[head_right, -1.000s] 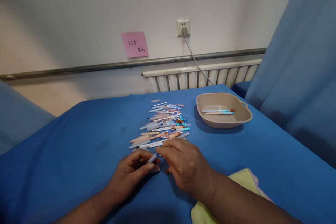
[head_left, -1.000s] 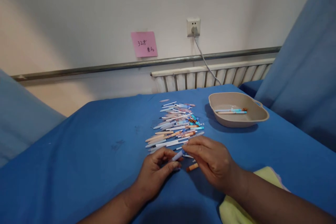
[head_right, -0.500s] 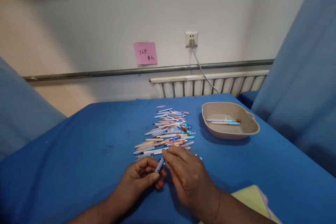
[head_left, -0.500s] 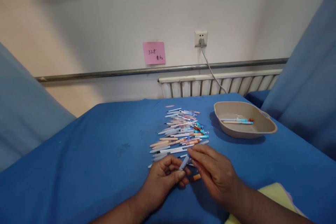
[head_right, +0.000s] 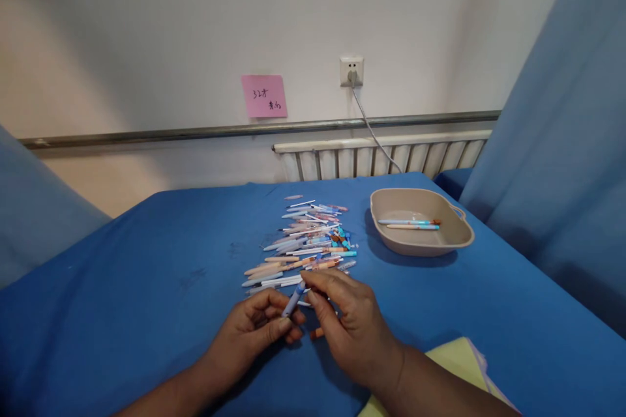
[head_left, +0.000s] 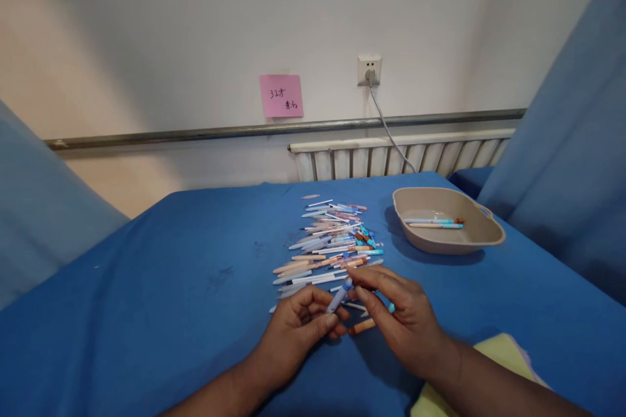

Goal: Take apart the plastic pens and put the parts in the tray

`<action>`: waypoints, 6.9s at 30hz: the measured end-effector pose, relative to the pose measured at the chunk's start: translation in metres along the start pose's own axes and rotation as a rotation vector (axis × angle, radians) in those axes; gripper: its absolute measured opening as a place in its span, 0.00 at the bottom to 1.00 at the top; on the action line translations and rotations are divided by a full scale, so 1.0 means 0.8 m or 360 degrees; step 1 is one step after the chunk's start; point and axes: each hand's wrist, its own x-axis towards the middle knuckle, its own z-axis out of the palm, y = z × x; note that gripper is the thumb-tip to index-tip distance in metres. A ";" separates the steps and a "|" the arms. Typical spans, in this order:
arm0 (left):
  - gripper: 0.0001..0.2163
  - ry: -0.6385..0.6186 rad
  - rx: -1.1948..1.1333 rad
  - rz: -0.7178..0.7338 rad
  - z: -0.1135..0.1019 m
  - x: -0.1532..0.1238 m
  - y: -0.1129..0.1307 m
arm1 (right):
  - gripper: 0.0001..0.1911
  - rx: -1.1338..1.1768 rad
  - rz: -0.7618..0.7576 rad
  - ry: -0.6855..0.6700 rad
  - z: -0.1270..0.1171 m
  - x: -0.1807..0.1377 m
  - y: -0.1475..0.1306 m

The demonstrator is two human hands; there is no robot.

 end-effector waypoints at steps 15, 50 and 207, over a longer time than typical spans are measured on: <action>0.11 -0.0017 -0.0059 -0.0004 0.000 -0.002 -0.004 | 0.27 -0.0317 -0.0288 -0.0181 0.000 -0.009 0.002; 0.14 -0.0020 0.0063 -0.0058 -0.004 0.006 -0.002 | 0.27 -0.0412 -0.0272 -0.0178 -0.005 -0.004 0.012; 0.08 -0.0042 0.1562 0.0849 0.089 0.130 0.114 | 0.17 0.0745 0.0937 0.0180 0.025 0.042 0.065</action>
